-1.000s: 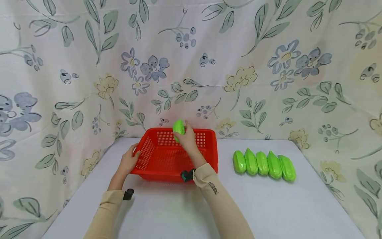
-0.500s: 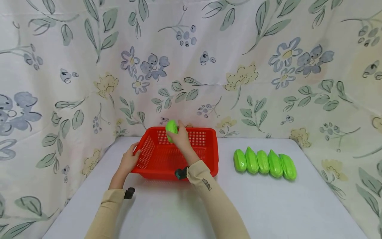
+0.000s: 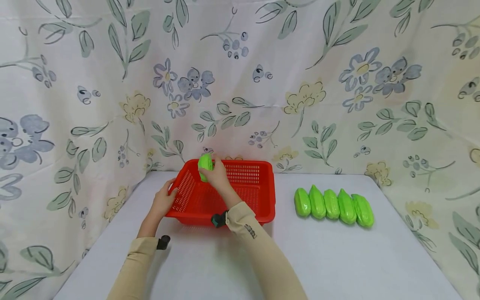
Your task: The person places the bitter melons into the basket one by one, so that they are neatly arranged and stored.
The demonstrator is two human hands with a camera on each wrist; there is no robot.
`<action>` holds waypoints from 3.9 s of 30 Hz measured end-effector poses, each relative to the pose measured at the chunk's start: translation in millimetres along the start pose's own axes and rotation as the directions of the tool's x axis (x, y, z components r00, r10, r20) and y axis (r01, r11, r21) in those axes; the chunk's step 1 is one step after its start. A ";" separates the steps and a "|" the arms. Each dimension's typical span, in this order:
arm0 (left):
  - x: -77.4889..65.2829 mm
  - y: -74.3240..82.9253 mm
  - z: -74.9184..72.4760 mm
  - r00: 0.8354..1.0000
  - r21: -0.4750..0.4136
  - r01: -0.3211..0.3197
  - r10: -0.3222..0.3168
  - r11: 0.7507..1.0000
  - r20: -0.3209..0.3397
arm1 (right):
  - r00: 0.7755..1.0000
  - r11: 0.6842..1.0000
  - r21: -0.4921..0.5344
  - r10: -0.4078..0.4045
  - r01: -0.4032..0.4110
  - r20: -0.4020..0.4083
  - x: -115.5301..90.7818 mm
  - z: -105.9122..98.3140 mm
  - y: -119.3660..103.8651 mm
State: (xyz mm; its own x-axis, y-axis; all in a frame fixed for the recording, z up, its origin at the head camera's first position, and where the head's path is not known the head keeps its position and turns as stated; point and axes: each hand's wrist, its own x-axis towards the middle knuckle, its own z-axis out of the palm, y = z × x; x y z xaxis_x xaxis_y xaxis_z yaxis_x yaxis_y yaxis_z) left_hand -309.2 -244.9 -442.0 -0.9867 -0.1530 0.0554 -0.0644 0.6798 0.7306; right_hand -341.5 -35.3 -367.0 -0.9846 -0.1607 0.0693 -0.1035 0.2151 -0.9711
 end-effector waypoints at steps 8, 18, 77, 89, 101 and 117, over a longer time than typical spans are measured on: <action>1.2 0.1 -0.1 1.000 0.006 -0.002 0.002 1.000 -0.009 | 0.999 0.999 -0.033 -0.006 0.008 0.045 2.8 17.4 1.4; 1.3 0.0 -0.5 1.000 0.010 -0.006 0.006 1.000 -0.009 | 0.996 0.999 -0.053 0.012 -0.007 0.093 1.9 34.0 2.2; 2.2 1.3 -0.1 1.000 0.009 -0.008 0.008 1.000 0.004 | 0.862 0.884 -0.436 0.349 -0.172 0.367 11.7 57.7 -3.0; 0.6 -1.1 0.5 1.000 0.023 -0.024 0.024 0.999 -0.011 | 0.867 0.850 -0.510 0.348 -0.132 0.357 8.7 64.8 15.9; -1.3 2.1 -0.1 0.999 0.033 -0.042 0.043 0.999 -0.029 | 0.857 0.878 -0.475 0.295 -0.067 0.423 3.4 62.6 26.5; -3.4 0.4 1.4 1.000 0.021 -0.014 0.014 1.000 -0.005 | 0.859 0.915 -0.388 0.283 -0.109 0.426 -11.0 59.5 29.1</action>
State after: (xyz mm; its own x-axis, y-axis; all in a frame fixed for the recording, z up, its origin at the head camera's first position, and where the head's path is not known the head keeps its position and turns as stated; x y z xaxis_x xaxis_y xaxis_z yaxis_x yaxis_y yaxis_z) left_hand -306.1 -243.1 -442.9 -0.9868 -0.1466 0.0692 -0.0533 0.6965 0.7156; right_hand -325.3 -84.5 -409.7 -0.8151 -0.4876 -0.3129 -0.0420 0.5884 -0.8075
